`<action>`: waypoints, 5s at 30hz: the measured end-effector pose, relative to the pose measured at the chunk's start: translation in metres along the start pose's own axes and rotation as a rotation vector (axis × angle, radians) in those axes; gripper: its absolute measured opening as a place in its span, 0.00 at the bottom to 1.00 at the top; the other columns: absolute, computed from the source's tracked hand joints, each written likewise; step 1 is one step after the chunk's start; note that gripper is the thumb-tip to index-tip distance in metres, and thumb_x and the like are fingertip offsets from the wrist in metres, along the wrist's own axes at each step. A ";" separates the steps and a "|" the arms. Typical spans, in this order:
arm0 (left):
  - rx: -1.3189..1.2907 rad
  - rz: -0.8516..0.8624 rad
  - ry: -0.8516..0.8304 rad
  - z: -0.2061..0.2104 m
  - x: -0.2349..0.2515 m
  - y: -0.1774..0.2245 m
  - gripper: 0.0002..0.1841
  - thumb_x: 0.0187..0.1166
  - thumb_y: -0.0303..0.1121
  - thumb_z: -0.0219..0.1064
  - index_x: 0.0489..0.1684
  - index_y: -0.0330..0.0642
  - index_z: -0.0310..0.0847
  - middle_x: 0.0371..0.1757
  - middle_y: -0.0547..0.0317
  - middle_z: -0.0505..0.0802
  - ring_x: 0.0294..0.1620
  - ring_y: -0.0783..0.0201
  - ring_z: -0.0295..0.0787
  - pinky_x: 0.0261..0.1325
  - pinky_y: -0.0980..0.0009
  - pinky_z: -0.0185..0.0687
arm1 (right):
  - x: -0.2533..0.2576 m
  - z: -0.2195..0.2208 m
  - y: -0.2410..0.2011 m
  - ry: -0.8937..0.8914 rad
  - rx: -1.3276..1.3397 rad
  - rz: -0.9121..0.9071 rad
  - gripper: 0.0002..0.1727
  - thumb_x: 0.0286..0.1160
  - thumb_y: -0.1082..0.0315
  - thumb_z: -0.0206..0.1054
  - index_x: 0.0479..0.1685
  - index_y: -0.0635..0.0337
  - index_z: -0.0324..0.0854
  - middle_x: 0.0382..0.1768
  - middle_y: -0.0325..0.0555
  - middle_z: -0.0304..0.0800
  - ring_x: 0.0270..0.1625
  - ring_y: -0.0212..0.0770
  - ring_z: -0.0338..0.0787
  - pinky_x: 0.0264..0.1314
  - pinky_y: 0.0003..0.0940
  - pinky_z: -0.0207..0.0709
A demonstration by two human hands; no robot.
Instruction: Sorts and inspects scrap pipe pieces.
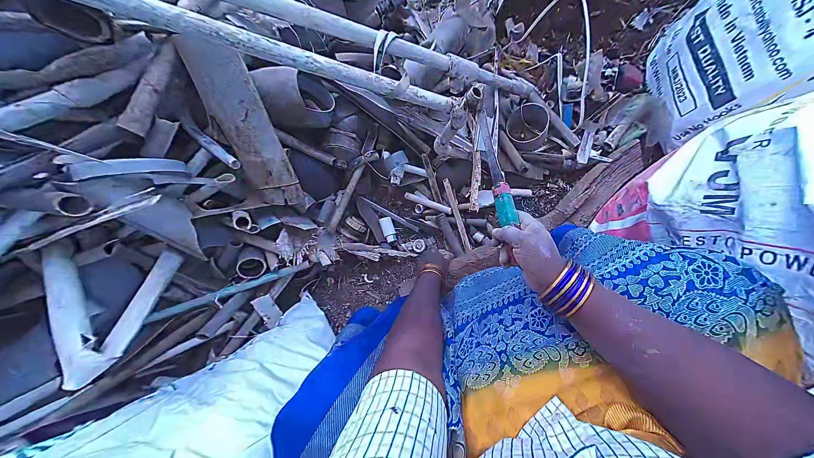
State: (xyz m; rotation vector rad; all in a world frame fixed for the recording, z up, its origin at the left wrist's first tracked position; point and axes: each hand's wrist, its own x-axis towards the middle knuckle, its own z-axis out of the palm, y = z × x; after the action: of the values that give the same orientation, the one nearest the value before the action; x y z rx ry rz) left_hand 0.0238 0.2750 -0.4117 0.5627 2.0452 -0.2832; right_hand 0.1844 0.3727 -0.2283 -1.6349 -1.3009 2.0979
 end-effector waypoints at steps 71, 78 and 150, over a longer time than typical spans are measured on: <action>-1.779 0.406 0.765 -0.099 -0.190 -0.093 0.18 0.90 0.27 0.57 0.73 0.27 0.68 0.61 0.41 0.84 0.54 0.61 0.88 0.58 0.68 0.87 | -0.046 -0.013 -0.001 -0.557 -0.434 -0.447 0.25 0.86 0.67 0.59 0.81 0.61 0.72 0.34 0.39 0.84 0.18 0.25 0.70 0.21 0.21 0.64; -1.784 0.556 0.533 -0.096 -0.201 -0.084 0.20 0.88 0.18 0.55 0.77 0.24 0.66 0.68 0.40 0.84 0.58 0.60 0.89 0.62 0.69 0.86 | -0.040 -0.013 0.004 -0.625 -0.497 -0.418 0.25 0.87 0.65 0.59 0.82 0.59 0.72 0.32 0.38 0.83 0.18 0.24 0.69 0.21 0.21 0.63; -1.537 0.304 0.532 -0.095 -0.212 -0.075 0.22 0.96 0.42 0.47 0.63 0.28 0.74 0.36 0.48 0.92 0.30 0.63 0.92 0.36 0.70 0.88 | -0.046 0.004 0.029 -0.311 -0.463 -0.922 0.29 0.83 0.64 0.54 0.81 0.70 0.71 0.41 0.49 0.92 0.31 0.34 0.86 0.38 0.29 0.80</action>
State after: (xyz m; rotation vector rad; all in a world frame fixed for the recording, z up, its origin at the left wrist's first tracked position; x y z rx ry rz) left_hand 0.0065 0.1917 -0.1829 -0.0829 1.9355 1.6310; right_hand 0.2091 0.3253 -0.2167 -0.5454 -2.1962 1.5391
